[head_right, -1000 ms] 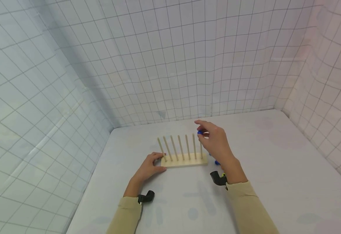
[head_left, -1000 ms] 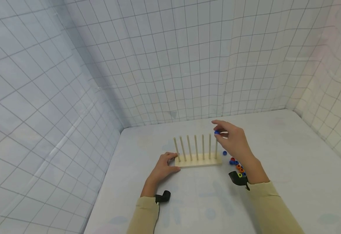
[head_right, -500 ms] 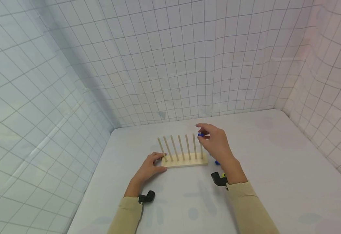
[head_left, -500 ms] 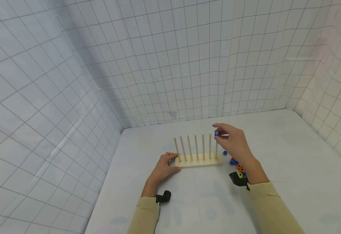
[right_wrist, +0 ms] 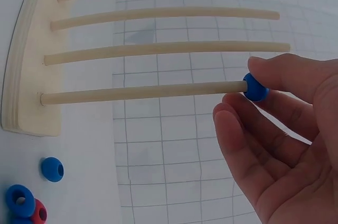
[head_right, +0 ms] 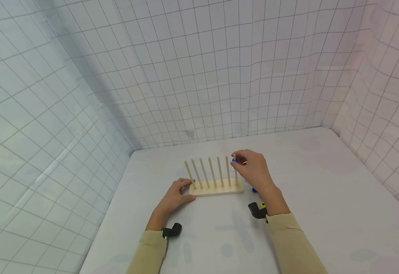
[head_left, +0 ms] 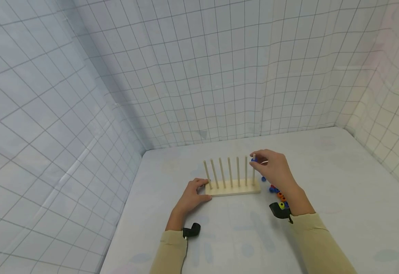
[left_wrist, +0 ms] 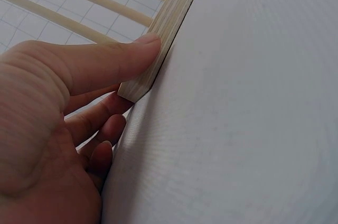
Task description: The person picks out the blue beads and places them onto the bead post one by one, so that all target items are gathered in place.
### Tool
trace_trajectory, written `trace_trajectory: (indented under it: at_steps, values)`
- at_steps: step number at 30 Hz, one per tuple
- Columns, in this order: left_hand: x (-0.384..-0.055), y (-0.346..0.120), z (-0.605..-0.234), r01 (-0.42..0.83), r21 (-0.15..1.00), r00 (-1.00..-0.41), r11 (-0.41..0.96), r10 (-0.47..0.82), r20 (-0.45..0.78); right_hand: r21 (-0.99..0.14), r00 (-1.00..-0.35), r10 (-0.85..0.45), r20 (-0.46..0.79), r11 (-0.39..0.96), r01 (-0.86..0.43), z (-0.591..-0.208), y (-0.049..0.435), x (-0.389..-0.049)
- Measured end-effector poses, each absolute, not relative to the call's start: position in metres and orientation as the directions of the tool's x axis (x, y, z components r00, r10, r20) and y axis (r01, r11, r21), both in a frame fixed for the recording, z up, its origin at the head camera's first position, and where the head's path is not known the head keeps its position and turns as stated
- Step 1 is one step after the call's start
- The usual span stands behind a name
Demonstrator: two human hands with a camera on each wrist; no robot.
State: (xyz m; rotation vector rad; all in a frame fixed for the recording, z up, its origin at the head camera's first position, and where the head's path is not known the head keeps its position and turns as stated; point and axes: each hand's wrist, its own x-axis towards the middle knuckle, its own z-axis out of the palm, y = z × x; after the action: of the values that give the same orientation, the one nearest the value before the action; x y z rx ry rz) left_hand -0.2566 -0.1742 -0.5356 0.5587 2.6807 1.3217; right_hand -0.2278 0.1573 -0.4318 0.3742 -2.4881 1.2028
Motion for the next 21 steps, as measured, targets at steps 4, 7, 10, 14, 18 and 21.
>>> trace_trajectory:
  at_steps: [4, 7, 10, 14, 18, 21]
  values:
    - [-0.258, -0.174, -0.537, 0.266, 0.781, -0.931, 0.565, 0.361, 0.055, -0.700, -0.907, -0.097, 0.411, 0.604, -0.382, -0.437, 0.160, -0.229]
    - [-0.258, -0.175, -0.539, 0.266, 0.779, -0.931, 0.568, 0.361, 0.056, -0.697, -0.905, -0.113, 0.410, 0.601, -0.391, -0.441, 0.161, -0.230]
    - [-0.259, -0.175, -0.540, 0.269, 0.778, -0.931, 0.568, 0.359, 0.060, -0.692, -0.904, -0.124, 0.409, 0.604, -0.396, -0.444, 0.162, -0.230]
    - [-0.259, -0.175, -0.540, 0.264, 0.780, -0.933, 0.567, 0.356, 0.057, -0.691, -0.909, -0.132, 0.395, 0.609, -0.389, -0.447, 0.161, -0.231]
    - [-0.259, -0.175, -0.540, 0.264, 0.790, -0.931, 0.553, 0.360, 0.059, -0.685, -0.915, -0.137, 0.381, 0.623, -0.378, -0.451, 0.160, -0.232]
    - [-0.259, -0.174, -0.539, 0.269, 0.792, -0.929, 0.548, 0.365, 0.063, -0.679, -0.916, -0.141, 0.376, 0.631, -0.376, -0.454, 0.159, -0.231]
